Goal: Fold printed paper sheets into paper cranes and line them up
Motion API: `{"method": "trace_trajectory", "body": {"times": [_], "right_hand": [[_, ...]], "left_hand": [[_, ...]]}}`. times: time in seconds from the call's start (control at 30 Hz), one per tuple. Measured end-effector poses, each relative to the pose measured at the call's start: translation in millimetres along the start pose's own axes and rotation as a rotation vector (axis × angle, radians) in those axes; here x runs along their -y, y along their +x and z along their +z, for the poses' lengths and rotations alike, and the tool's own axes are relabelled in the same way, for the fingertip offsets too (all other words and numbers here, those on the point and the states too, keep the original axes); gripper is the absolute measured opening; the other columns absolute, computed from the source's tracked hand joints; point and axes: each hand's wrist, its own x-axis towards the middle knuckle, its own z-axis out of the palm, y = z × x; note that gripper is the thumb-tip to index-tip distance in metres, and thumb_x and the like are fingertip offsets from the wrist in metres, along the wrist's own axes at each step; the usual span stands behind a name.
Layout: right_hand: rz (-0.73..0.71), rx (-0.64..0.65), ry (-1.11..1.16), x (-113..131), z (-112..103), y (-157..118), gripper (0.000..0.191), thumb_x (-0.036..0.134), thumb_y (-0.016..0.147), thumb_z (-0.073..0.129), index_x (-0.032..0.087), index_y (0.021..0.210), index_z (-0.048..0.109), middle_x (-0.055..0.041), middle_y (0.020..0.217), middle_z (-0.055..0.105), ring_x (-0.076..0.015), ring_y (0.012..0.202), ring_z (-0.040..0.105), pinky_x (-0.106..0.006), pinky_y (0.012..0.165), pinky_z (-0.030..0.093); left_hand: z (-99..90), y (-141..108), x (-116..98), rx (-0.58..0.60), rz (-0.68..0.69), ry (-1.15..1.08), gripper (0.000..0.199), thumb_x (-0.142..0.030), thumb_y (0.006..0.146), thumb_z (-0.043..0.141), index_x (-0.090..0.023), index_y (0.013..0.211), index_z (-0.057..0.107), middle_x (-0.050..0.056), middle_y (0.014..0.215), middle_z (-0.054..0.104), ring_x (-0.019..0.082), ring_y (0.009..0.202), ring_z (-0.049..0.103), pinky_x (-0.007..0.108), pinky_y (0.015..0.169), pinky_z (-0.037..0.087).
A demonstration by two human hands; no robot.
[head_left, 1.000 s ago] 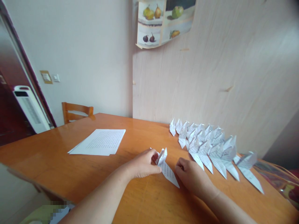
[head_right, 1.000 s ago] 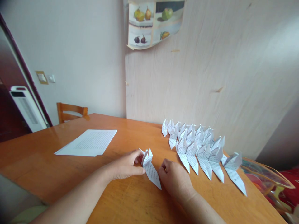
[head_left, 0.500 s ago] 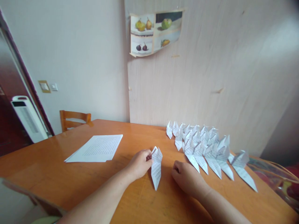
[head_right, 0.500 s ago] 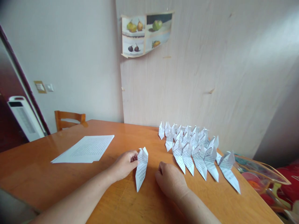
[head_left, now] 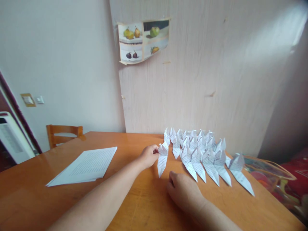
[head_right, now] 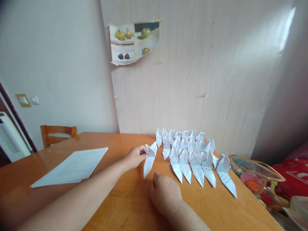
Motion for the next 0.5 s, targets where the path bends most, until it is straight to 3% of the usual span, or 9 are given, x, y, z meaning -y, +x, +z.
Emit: {"method": "trace_trajectory", "body": {"times": [0.23,0.5], "right_hand": [[0.005,-0.019,-0.009,1,2,-1,0.020,0.023,0.088,0.044,0.022,0.084,0.064,-0.0092,0.084,0.075,-0.0243,0.079,0.071,-0.031,0.058,0.030],[0.026,-0.017,0.004,3,3,-1,0.021,0.022,0.088,0.045,0.021,0.088,0.066,-0.0101,0.085,0.076,-0.0264,0.080,0.072,-0.031,0.059,0.037]], "left_hand": [[21.1,46,14,-0.007,0.001,0.015,0.010,-0.008,0.075,0.063,-0.017,0.076,0.062,-0.001,0.076,0.068,0.014,0.073,0.062,0.023,0.069,0.046],[33.5,70,29,-0.020,-0.040,0.038,0.011,-0.008,0.075,0.068,-0.017,0.074,0.060,-0.002,0.071,0.063,0.012,0.068,0.058,0.022,0.064,0.044]]}}
